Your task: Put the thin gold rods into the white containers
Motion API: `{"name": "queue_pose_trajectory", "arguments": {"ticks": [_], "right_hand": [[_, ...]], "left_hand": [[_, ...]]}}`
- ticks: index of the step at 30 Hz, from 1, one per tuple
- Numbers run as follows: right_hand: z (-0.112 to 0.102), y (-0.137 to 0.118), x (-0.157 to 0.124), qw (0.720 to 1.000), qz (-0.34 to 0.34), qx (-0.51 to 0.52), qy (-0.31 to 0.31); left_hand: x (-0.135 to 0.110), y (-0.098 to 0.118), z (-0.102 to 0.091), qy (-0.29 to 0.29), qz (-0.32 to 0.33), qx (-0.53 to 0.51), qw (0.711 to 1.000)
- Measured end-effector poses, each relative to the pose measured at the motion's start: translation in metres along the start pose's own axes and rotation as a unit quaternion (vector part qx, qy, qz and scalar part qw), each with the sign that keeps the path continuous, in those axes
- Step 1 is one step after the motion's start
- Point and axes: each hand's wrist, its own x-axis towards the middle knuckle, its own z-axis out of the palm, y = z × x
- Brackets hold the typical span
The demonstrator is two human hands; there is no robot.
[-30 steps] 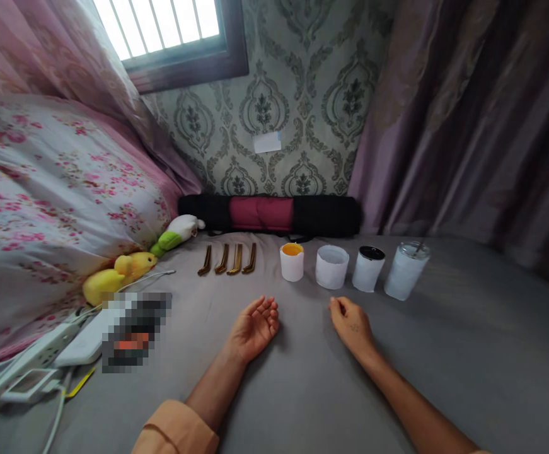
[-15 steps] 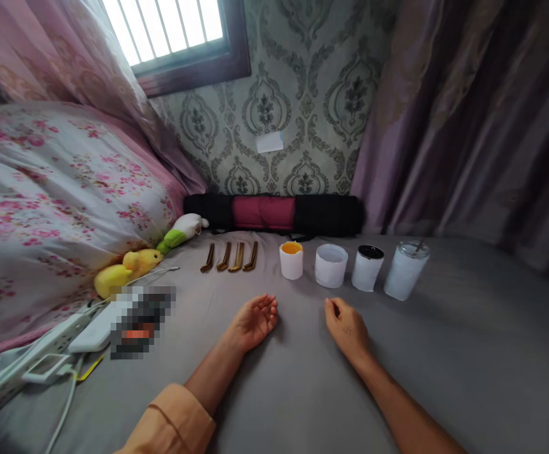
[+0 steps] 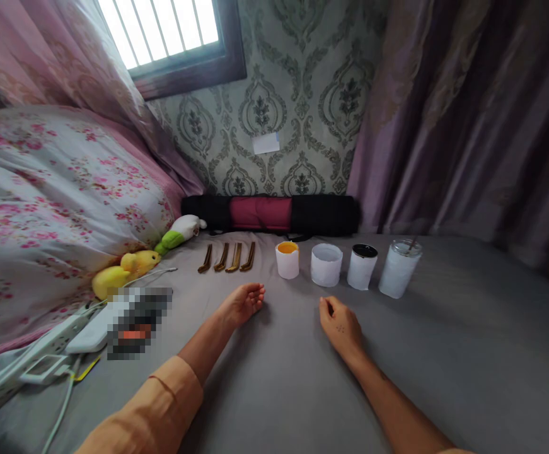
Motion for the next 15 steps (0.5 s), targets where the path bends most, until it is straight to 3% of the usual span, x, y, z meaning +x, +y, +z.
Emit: {"name": "queue_pose_trajectory", "arguments": {"ticks": [9,15], "right_hand": [[-0.002,-0.002,-0.001,1.0,-0.003,-0.001,0.0],[-0.003,-0.001,0.0,1.0,-0.001,0.001,-0.014]], "left_hand": [[0.018,0.014,-0.009,0.069,0.085,0.123,0.986],[0.033,0.033,-0.019,0.142,0.181,0.253,0.94]]}}
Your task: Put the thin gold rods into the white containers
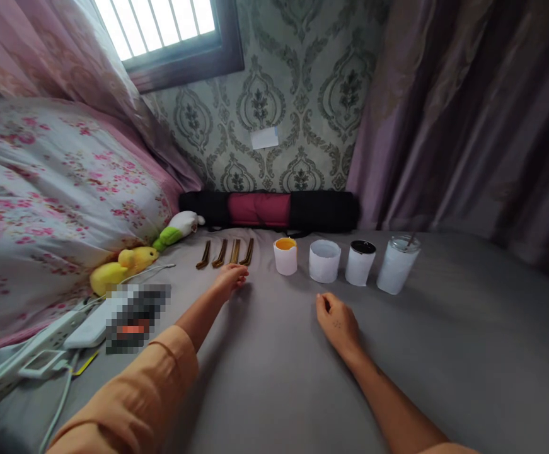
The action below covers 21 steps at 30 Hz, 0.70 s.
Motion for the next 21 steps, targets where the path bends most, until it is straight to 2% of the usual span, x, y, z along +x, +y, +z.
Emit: {"name": "queue_pose_trajectory", "arguments": {"ticks": [5,11,16,21], "right_hand": [[0.0,0.0,0.0,1.0,-0.004,-0.009,0.003],[0.002,0.001,0.0,1.0,-0.009,-0.017,0.01],[0.002,0.0,-0.001,1.0,-0.011,-0.011,0.012],[0.0,-0.002,-0.001,1.0,-0.014,-0.011,0.01]], "left_hand": [[0.021,0.005,-0.009,0.057,0.052,0.136,0.988],[0.041,0.007,-0.014,0.097,0.105,0.267,0.953],[0.051,0.01,-0.015,0.107,0.134,0.339,0.925],[0.058,0.012,-0.013,0.101,0.147,0.375,0.91]]}}
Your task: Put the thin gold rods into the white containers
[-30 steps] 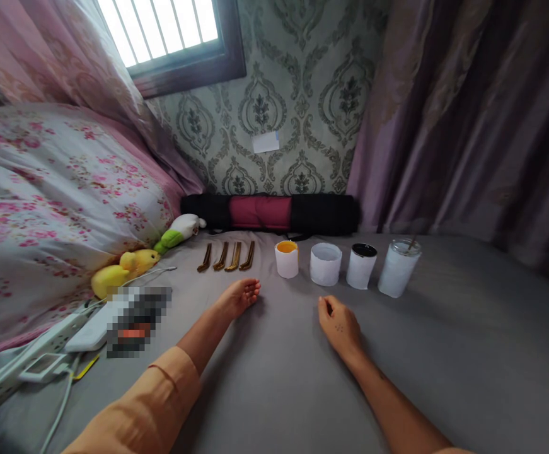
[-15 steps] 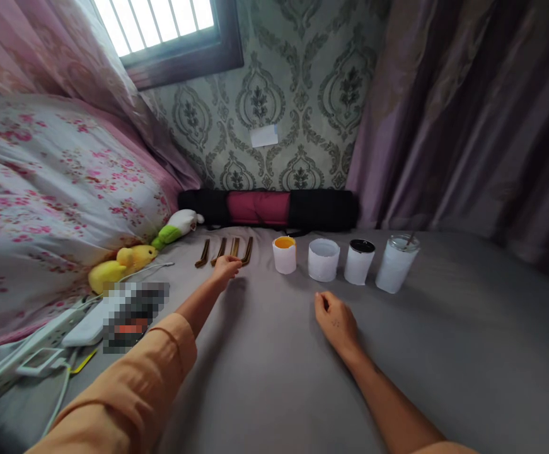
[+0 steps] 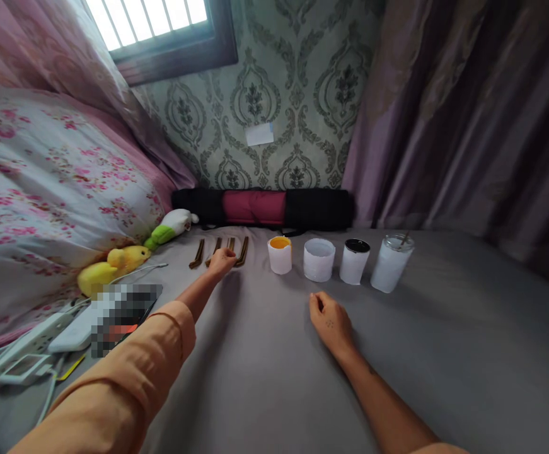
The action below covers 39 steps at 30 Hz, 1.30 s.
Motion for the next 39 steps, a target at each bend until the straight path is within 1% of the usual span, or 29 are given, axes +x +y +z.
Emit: {"name": "queue_pose_trajectory", "arguments": {"ticks": [4,7,11,20,33,39], "right_hand": [[-0.002,-0.002,0.0,1.0,0.011,-0.008,-0.01],[-0.003,-0.002,0.0,1.0,0.007,-0.008,-0.01],[-0.001,0.0,0.001,1.0,0.0,-0.003,-0.007],[0.003,0.003,0.001,1.0,0.005,-0.015,-0.006],[-0.003,-0.003,-0.001,1.0,0.014,-0.004,-0.023],[-0.001,-0.002,0.0,0.999,0.025,-0.018,-0.022]], "left_hand": [[0.004,0.0,0.001,-0.003,0.009,0.017,1.0],[0.005,0.001,0.001,-0.004,0.014,0.025,1.0],[0.006,0.001,0.002,-0.008,0.014,0.036,0.999],[0.006,0.005,0.004,-0.012,0.022,0.061,0.998],[0.007,0.004,0.009,-0.022,0.034,0.077,0.996],[0.009,0.004,0.011,-0.032,0.027,0.084,0.996]]}}
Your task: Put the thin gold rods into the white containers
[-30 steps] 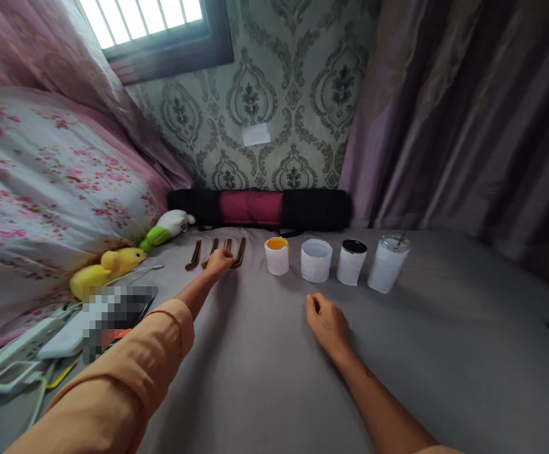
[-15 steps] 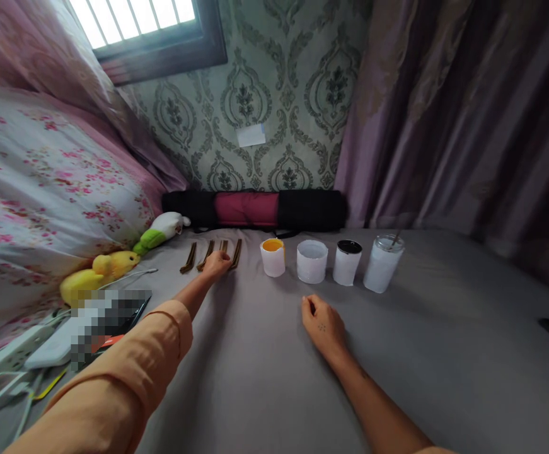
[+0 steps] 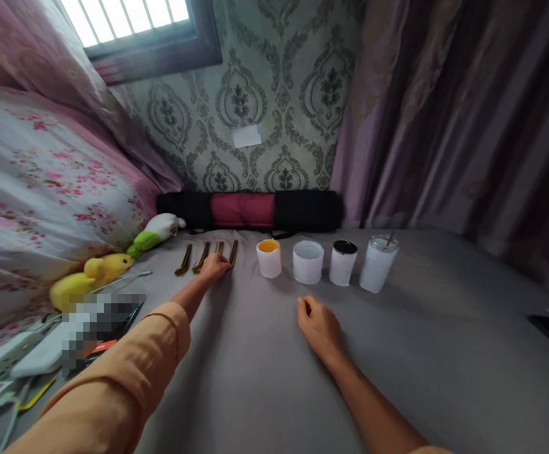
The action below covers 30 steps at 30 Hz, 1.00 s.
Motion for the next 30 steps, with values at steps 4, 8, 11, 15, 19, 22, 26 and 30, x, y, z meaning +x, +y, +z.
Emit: {"name": "queue_pose_trajectory", "arguments": {"ticks": [4,8,11,15,19,22,26,30], "right_hand": [[0.0014,0.0007,-0.0002,1.0,0.001,-0.001,0.003],[0.0022,0.0012,-0.0002,1.0,-0.003,-0.004,0.011],[0.0026,0.0016,-0.0001,1.0,0.0,-0.011,0.017],[0.0026,0.002,-0.0004,1.0,-0.006,-0.006,0.015],[0.0029,0.0022,-0.0004,1.0,-0.008,-0.007,0.015],[0.0032,0.0022,-0.0002,1.0,-0.002,-0.015,0.017],[0.0023,0.0018,-0.0004,1.0,-0.004,-0.021,0.016],[0.0014,0.0016,-0.0003,1.0,-0.008,-0.018,0.006]], "left_hand": [[0.0011,-0.0023,0.0018,-0.006,-0.009,0.0,1.0],[0.0021,-0.0044,0.0033,-0.007,-0.006,0.0,1.0],[0.0031,-0.0052,0.0042,-0.008,-0.005,-0.002,1.0],[0.0032,-0.0057,0.0042,-0.009,-0.002,-0.005,1.0],[0.0023,-0.0052,0.0031,-0.006,0.0,-0.005,1.0],[0.0017,-0.0046,0.0023,-0.007,0.002,-0.004,1.0],[0.0006,-0.0037,0.0019,-0.007,0.005,-0.002,1.0],[-0.0011,-0.0024,0.0018,-0.006,0.006,0.0,1.0]]}}
